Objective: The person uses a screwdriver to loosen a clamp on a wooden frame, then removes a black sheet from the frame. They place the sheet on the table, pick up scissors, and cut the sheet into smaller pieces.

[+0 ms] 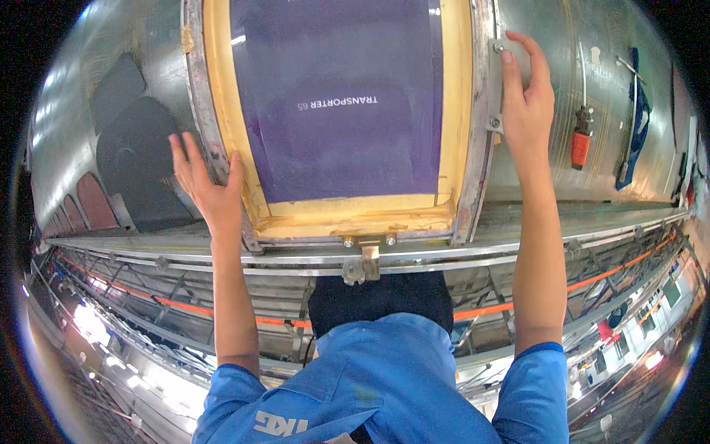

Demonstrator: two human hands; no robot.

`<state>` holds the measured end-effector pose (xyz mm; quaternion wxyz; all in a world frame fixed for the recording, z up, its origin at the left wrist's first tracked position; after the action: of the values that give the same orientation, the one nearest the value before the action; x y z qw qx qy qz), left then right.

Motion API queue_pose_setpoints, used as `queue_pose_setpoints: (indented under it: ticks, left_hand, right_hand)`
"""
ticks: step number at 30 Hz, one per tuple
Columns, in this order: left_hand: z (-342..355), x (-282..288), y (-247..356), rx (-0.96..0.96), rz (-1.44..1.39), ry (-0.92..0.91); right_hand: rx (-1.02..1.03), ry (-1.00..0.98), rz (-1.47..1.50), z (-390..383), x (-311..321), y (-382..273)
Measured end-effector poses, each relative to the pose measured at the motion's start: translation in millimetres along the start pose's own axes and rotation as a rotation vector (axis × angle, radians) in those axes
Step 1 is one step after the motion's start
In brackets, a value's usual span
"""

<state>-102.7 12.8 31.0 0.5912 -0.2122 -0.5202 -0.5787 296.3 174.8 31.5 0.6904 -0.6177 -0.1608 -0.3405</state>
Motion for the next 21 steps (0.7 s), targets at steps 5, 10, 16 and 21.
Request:
queue_pose_setpoints:
  ticks: [5,10,16,21]
  left_hand:
    - [-9.1,-20.1,77.1,-0.248,-0.110,-0.165]
    - [-1.0,-66.7,107.2,-0.291,-0.079,-0.239]
    - [0.0,-78.2,93.9,-0.296,0.035,-0.285]
    - [-1.4,-79.8,89.1,-0.245,0.009,-0.257]
  right_hand:
    - [-0.021,-0.014,-0.053,-3.8,0.0,-9.8]
    - [-0.194,-0.014,0.233,-3.6,-4.8,4.8]
    - [-0.417,-0.027,0.225,-8.8,-0.1,9.7]
    - [-0.008,0.031,-0.054,-7.9,3.2,6.2]
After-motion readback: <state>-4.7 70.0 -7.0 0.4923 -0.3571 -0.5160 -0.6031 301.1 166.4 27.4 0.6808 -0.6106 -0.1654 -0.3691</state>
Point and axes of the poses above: each hand's wrist, its own z-axis towards the middle knuckle, its own x-axis out of the back of the hand, y = z × x, the point moved 3 cm from there along z, towards the middle knuckle, and after that the axes turned 12 degrees about y, right-handed, at the moved point
